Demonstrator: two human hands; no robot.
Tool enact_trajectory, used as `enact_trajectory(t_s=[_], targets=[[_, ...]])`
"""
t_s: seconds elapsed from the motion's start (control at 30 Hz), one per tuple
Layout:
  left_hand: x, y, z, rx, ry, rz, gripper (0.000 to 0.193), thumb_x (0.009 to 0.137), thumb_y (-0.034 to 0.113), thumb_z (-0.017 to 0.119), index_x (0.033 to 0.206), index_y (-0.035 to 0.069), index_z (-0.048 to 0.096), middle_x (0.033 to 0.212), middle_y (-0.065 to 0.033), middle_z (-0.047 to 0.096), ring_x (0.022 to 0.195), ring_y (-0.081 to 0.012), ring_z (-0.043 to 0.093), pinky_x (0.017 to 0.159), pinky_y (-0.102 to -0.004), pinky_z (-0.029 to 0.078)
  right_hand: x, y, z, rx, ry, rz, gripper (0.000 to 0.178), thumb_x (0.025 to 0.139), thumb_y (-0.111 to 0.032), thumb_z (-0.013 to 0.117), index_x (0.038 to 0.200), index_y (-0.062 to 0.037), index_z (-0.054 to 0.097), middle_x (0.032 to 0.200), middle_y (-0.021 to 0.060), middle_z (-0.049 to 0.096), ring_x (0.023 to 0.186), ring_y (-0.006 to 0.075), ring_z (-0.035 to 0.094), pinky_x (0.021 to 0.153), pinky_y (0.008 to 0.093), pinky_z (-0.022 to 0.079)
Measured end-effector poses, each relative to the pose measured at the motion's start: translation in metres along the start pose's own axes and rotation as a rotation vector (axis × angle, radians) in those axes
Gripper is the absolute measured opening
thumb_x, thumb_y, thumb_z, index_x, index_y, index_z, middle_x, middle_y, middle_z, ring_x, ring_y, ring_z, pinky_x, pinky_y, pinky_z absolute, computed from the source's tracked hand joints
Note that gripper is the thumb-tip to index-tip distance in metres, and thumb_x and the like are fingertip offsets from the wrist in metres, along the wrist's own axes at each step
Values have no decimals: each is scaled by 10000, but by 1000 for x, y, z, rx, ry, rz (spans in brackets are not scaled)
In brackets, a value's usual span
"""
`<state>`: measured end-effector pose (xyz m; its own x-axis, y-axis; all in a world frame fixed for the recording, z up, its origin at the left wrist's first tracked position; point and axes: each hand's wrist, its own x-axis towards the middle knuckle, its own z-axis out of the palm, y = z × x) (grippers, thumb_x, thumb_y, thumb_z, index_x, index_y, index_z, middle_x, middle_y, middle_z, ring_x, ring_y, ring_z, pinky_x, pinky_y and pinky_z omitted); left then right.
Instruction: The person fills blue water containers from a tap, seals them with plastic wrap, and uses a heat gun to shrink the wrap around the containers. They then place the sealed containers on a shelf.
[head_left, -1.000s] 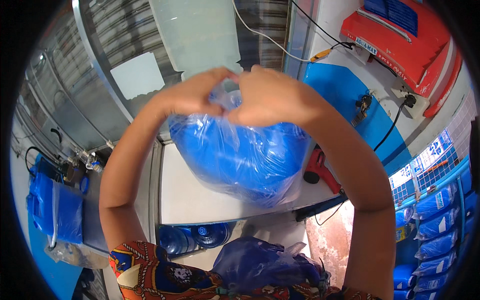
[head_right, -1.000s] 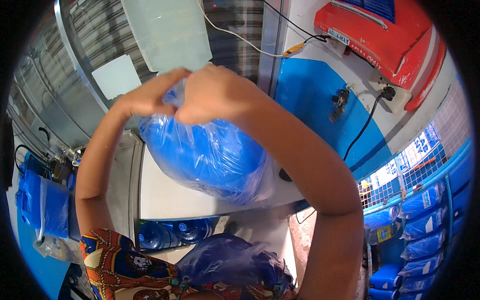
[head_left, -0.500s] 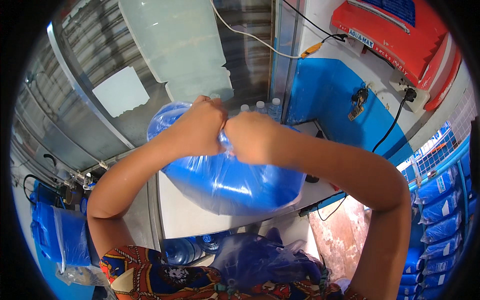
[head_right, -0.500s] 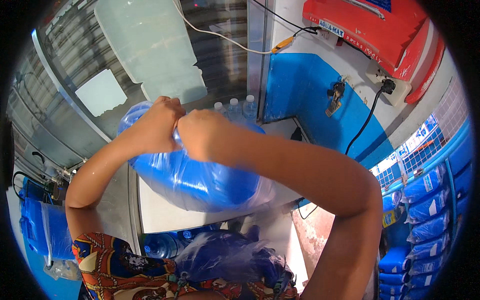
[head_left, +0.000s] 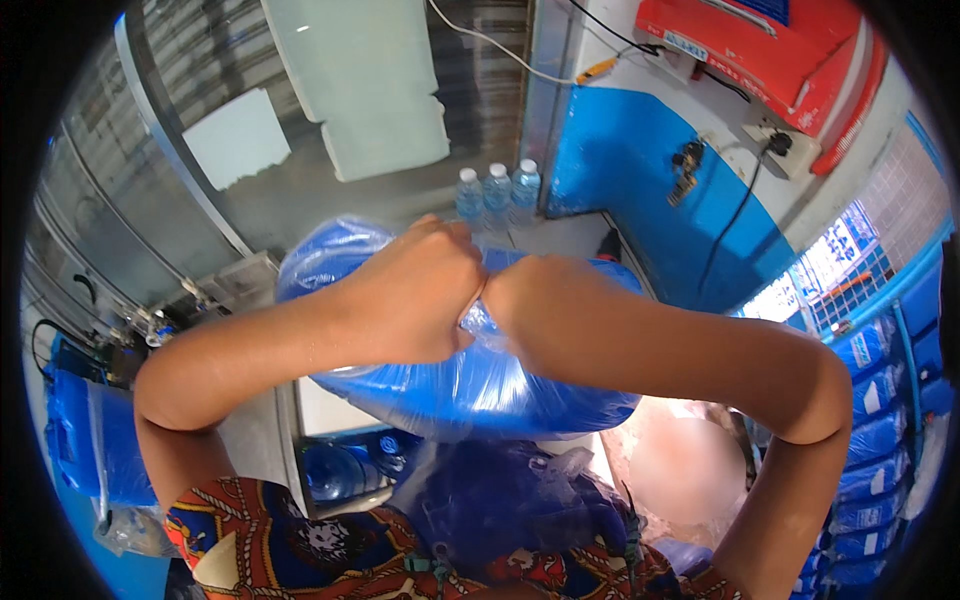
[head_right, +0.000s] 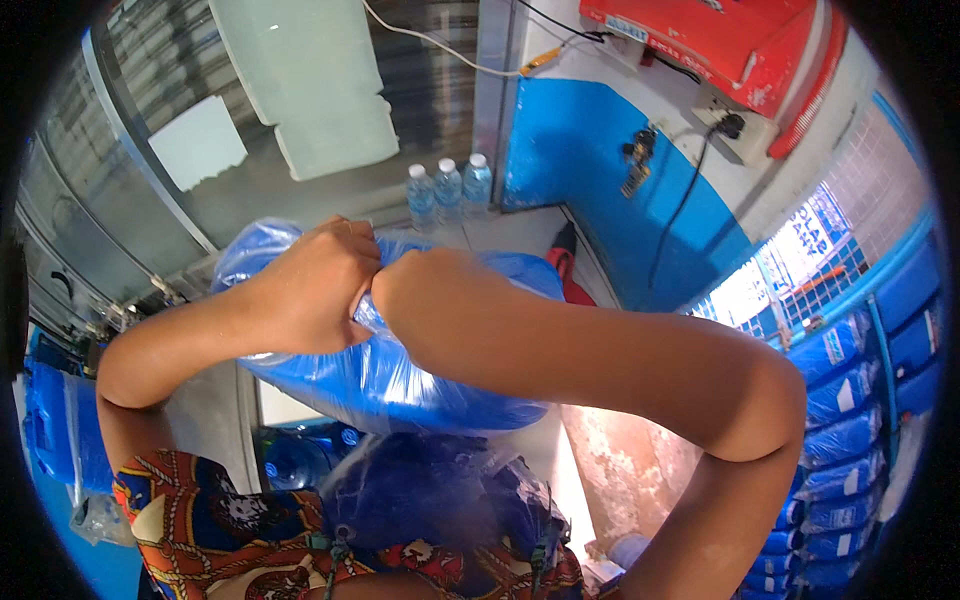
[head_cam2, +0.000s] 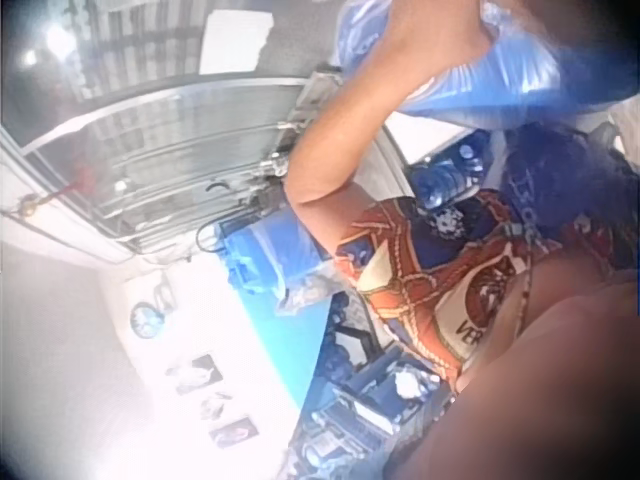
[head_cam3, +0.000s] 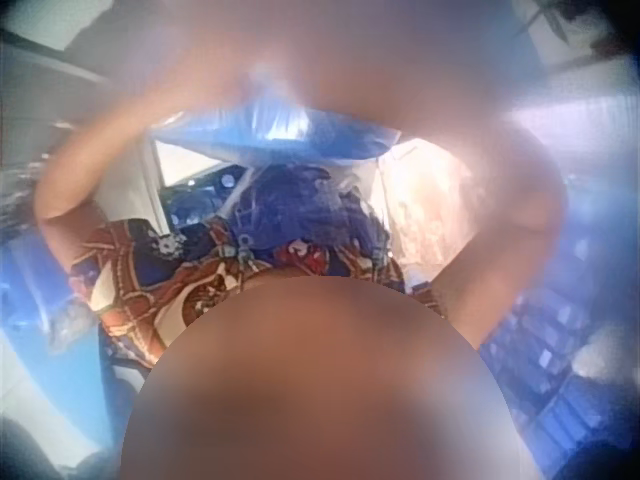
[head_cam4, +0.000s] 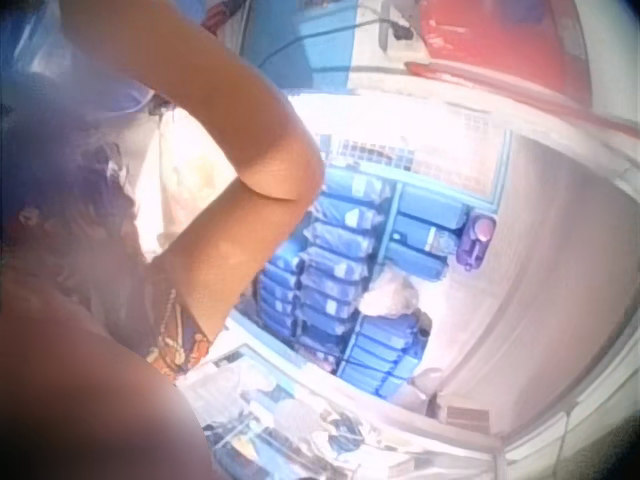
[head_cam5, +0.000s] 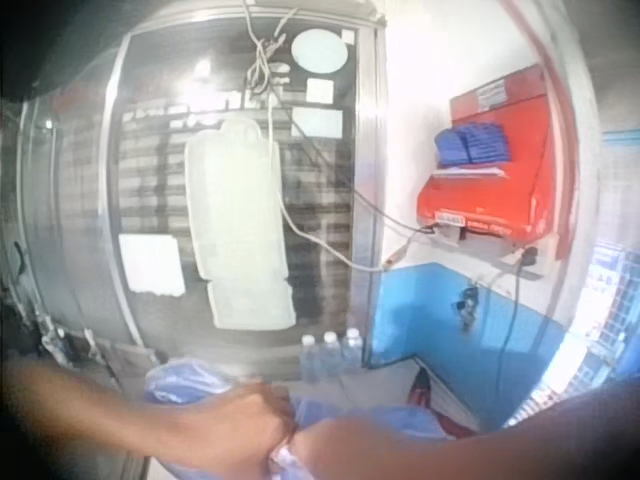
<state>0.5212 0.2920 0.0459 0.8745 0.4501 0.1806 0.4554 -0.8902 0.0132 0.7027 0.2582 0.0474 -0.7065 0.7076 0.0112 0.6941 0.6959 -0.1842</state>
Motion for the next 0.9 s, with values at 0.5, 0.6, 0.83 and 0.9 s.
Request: enact_trajectory(t_s=[0.5,0.6,0.83,0.9], targets=[[59,202,56,-65,-140,538,185,574,200,666,659,35,665,721,-104,643,862,-275,587,744,-420,449,-241,-75,56,102,-116,602,88,673,-41,630,747,0,653,716,217,645,715,377,660,636,464,528],[68,234,77,-97,-201,621,171,583,199,682,657,47,654,707,-87,624,847,-264,574,754,-422,417,-276,-82,74,167,-125,688,84,673,-45,639,745,-5,654,728,203,653,723,366,666,638,450,533],[93,274,198,-322,-161,545,98,621,183,700,666,112,648,730,-45,581,877,-234,554,788,-439,353,-334,-44,154,317,-135,734,71,702,-37,631,761,-18,667,773,180,674,766,339,681,655,426,545],[117,296,245,-321,-167,535,69,639,177,688,668,126,652,748,-40,585,889,-230,554,802,-455,351,-359,-20,184,352,-185,835,69,718,-33,618,762,-23,671,775,177,677,775,332,685,668,423,550]])
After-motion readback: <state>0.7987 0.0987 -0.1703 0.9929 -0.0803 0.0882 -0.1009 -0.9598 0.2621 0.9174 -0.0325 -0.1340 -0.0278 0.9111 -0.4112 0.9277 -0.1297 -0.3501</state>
